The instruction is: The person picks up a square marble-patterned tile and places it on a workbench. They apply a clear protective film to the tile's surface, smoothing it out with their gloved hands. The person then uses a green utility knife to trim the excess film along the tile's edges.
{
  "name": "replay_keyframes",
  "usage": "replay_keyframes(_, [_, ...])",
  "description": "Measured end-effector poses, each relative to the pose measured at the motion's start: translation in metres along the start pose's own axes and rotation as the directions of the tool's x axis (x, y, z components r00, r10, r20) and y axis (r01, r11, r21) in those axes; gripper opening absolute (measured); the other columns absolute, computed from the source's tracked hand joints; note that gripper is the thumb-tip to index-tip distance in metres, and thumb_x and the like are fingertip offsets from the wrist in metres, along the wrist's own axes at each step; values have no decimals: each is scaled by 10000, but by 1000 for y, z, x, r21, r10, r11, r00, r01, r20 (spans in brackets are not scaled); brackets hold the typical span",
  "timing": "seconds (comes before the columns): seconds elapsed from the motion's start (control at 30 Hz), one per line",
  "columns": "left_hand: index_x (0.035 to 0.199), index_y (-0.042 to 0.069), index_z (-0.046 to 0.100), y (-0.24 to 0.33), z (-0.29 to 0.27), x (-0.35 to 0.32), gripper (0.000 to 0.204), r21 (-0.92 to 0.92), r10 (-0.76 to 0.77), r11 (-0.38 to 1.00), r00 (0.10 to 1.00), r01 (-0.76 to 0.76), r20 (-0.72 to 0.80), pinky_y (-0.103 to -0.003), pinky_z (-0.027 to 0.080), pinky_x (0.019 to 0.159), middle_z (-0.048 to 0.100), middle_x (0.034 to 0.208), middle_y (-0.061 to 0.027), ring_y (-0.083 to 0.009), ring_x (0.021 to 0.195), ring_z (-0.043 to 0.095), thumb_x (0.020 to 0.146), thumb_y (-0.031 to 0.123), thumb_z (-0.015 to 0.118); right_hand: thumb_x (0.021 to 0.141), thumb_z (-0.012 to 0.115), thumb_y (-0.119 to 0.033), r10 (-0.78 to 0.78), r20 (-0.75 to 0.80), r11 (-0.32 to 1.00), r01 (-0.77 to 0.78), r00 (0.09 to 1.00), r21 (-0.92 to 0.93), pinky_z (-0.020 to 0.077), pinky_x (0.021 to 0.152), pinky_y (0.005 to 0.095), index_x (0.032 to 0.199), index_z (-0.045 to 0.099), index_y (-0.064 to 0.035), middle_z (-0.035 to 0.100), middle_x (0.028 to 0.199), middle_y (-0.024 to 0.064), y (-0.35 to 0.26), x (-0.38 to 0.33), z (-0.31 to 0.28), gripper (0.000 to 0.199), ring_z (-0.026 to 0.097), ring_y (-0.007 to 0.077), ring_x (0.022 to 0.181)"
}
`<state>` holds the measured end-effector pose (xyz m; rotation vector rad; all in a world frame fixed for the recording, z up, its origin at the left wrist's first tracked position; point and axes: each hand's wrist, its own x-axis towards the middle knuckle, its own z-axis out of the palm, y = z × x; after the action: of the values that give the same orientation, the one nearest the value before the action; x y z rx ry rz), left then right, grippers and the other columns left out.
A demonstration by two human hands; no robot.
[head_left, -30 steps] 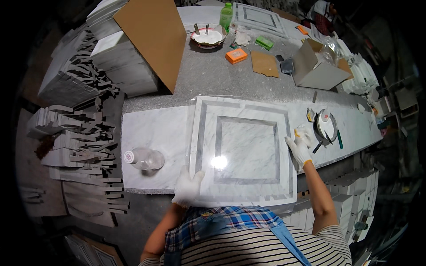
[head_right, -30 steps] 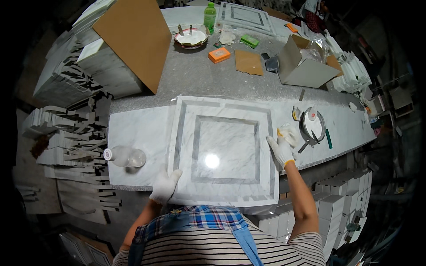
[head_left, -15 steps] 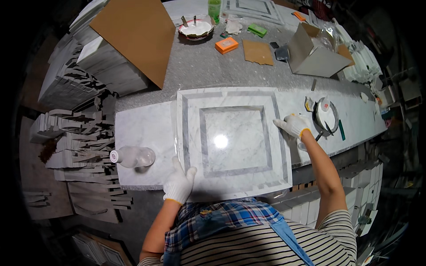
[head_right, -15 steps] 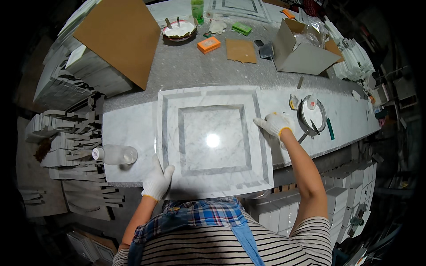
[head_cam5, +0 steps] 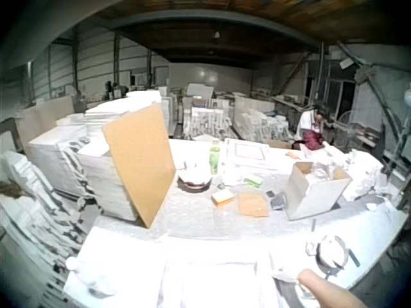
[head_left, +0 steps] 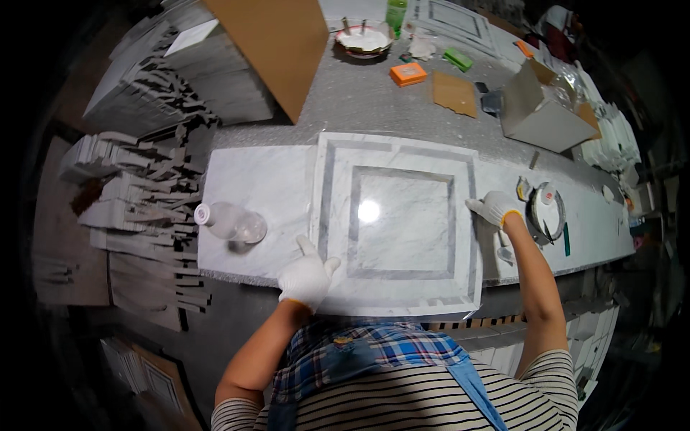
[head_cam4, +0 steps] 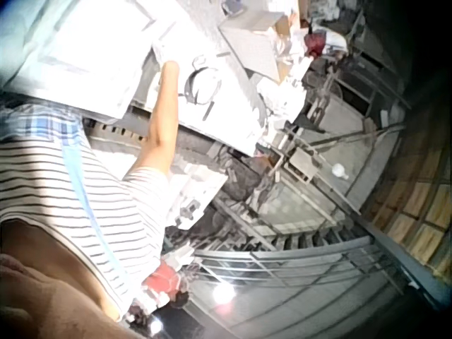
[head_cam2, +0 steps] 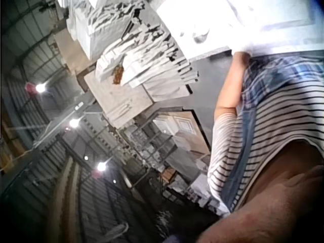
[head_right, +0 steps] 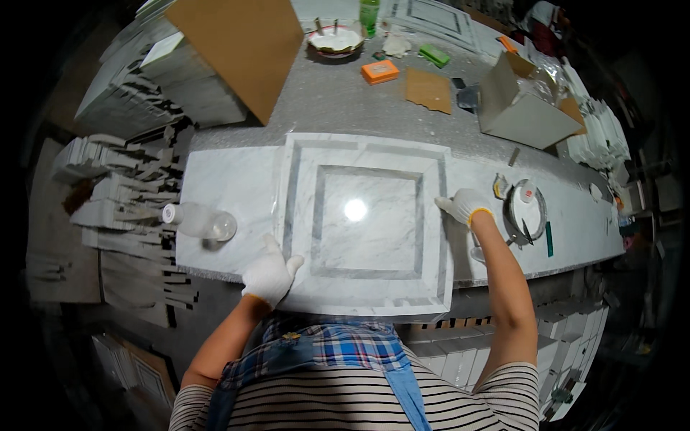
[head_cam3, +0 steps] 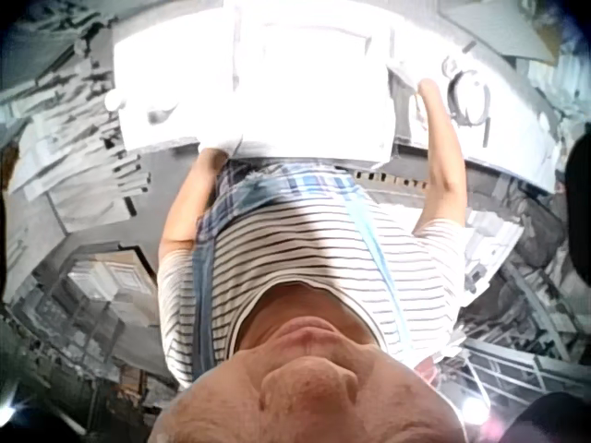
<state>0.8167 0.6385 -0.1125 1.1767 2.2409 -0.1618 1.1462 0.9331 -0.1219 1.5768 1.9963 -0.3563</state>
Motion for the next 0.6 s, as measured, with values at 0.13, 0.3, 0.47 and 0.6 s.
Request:
replay_keyframes(0.13, [1448, -166, 226, -4, 1, 1, 941, -31, -2, 1000, 999, 1, -32, -503, 553, 736, 712, 903, -270, -410, 822, 711, 925, 534, 577, 900, 575, -620, -202, -305, 976, 163, 931, -147, 522, 759, 469, 904, 743, 22, 700, 843, 260, -32, -13, -5, 663, 692, 415, 823])
replay_keyframes(0.3, [1207, -30, 535, -17, -12, -19, 596, -134, 93, 985, 991, -106, -99, -490, 529, 797, 700, 966, -259, -416, 905, 683, 911, 485, 590, 932, 600, -436, -281, -143, 896, 313, 949, 315, 518, 708, 452, 908, 720, -55, 711, 806, 168, -78, -51, -34, 401, 686, 360, 774])
replay_keyframes(0.47, [1124, 37, 667, -45, -114, -108, 431, -376, 168, 824, 816, -425, -553, -444, 521, 839, 705, 1037, -188, -343, 898, 681, 945, 409, 545, 933, 604, -430, -413, -344, 879, 467, 843, 91, 523, 705, 450, 965, 707, -73, 703, 810, 177, -82, -62, 3, 373, 680, 379, 784])
replay_keyframes(0.6, [1162, 28, 631, -73, -184, -201, 444, 99, 435, 729, 346, -678, -831, -441, 506, 869, 684, 1078, -194, -340, 945, 658, 952, 409, 544, 939, 597, -419, -453, -449, 830, 548, 771, 103, 526, 706, 462, 957, 703, -81, 702, 816, 191, -106, -89, 24, 356, 683, 382, 796])
